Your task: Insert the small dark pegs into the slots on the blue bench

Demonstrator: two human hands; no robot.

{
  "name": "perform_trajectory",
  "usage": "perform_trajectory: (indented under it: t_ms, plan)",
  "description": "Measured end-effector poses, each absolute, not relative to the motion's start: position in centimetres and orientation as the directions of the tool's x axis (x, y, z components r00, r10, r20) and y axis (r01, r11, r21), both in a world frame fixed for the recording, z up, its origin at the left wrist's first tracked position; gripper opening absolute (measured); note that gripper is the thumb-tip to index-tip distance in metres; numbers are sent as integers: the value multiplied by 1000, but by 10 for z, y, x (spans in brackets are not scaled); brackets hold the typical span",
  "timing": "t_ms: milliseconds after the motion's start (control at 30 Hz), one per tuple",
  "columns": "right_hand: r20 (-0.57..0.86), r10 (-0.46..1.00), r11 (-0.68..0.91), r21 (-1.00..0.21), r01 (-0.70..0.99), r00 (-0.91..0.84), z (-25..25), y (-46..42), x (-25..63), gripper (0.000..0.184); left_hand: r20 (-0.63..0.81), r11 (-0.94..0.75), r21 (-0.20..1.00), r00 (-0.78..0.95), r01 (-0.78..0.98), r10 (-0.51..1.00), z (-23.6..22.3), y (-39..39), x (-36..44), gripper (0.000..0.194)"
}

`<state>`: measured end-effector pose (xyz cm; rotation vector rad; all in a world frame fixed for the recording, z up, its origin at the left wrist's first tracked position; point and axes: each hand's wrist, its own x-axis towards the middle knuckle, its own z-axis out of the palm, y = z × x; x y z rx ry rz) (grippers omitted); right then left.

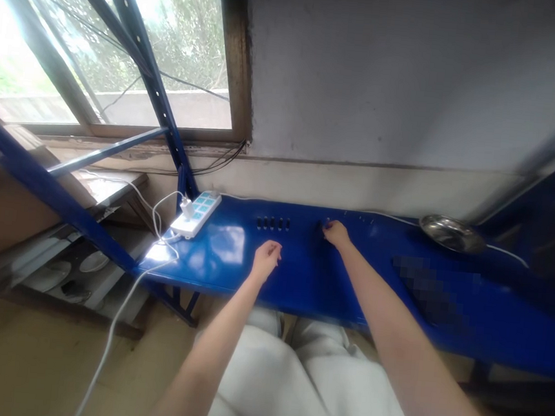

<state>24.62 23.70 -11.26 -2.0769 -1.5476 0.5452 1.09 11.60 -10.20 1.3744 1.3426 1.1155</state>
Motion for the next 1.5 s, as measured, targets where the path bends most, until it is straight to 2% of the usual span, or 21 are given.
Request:
perform_trajectory:
  t_ms: [100,167,300,400,567,700,967,1267,1400,1500]
  plan:
    - [23,940,-250,-636,730,341,-110,218,238,26,16,-17,979,9,205,1000,-102,116,11,20]
    - [108,933,-190,-665,723,344,-108,204,226,23,20,-21,979,7,203,1000,-103,116,11,20]
    - [182,980,71,-709,702,85,-103,186,191,23,42,-40,981,-4,192,999,-105,116,12,20]
    - [163,986,124,-664,737,-19,-103,188,168,28,57,-55,981,-3,187,998,-105,116,12,18]
    - [100,994,15,-503,864,41,-104,202,146,27,67,-65,980,-4,189,998,-106,116,12,17]
    - [52,992,-77,-454,888,113,-101,209,137,31,74,-73,982,-3,175,997,-108,116,12,17]
    - [1,984,-152,-498,854,176,-97,213,129,29,68,-67,983,-3,168,998,-108,117,12,14]
    - [52,978,-146,-521,841,202,-103,210,126,21,71,-70,984,-4,166,997,-108,116,12,15]
    - [83,974,-119,-599,792,209,-101,200,131,19,88,-88,982,4,168,996,-105,114,12,17]
    - [97,980,-66,-663,746,173,-90,185,138,18,167,-157,977,-56,146,984,-102,111,13,20]
